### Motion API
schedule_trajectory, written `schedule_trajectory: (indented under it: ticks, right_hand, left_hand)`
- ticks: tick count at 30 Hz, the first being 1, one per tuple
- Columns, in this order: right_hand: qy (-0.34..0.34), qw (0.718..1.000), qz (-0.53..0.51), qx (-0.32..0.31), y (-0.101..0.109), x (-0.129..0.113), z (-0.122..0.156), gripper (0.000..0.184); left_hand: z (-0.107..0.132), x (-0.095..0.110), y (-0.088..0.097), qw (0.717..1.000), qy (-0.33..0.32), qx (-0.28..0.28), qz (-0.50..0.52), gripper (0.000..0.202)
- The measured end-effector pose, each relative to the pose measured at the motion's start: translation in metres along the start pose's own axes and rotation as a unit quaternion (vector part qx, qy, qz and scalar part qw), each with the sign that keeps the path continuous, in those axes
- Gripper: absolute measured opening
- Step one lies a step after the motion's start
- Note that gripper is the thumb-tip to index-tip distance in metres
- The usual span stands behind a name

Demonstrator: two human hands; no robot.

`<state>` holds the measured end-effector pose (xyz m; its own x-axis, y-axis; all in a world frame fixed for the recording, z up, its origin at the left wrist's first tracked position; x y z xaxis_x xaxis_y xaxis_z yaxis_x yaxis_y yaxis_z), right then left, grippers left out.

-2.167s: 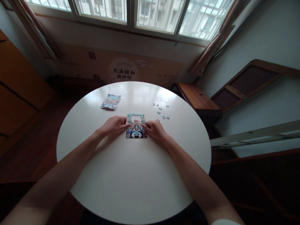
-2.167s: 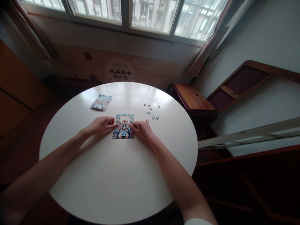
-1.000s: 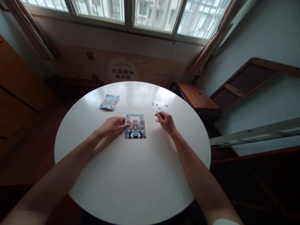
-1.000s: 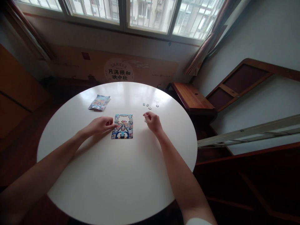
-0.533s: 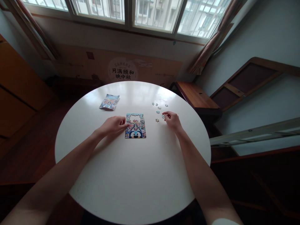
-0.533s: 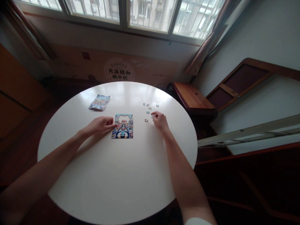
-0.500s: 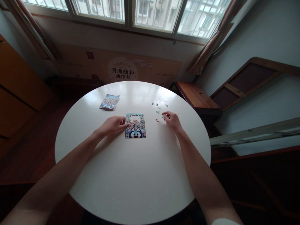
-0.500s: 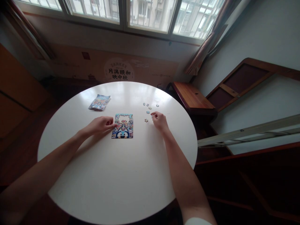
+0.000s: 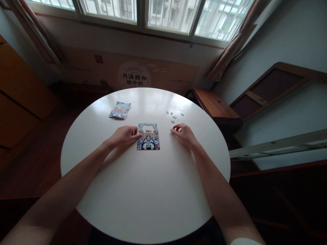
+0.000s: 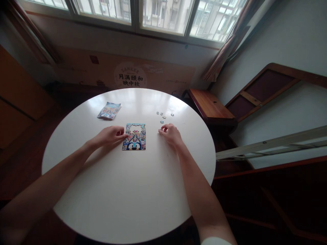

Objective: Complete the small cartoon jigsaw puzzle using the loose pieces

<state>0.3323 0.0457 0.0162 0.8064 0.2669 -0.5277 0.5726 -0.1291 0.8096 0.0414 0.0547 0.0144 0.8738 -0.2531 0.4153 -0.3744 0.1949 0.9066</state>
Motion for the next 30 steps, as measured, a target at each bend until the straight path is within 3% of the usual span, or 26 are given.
schedule_trajectory:
  ticks: [30]
  right_hand:
    - [-0.033,0.997,-0.072,0.009,-0.002,0.011,-0.002,0.017]
  left_hand:
    - [-0.001,-0.003,-0.002,1.000,-0.001,0.003,0.003,0.043]
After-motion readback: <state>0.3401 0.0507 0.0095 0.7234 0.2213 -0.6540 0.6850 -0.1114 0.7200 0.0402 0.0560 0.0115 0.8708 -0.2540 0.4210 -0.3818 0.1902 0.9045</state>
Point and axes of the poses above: each hand's wrist, its own z-axis away from the middle knuckle, its own y-axis out of the back of the hand, x = y × z, the point moved 7 cm from there along -z, towards the middle knuckle, and after that the axes turned 11 degrees about y, right-handed, at the moved point
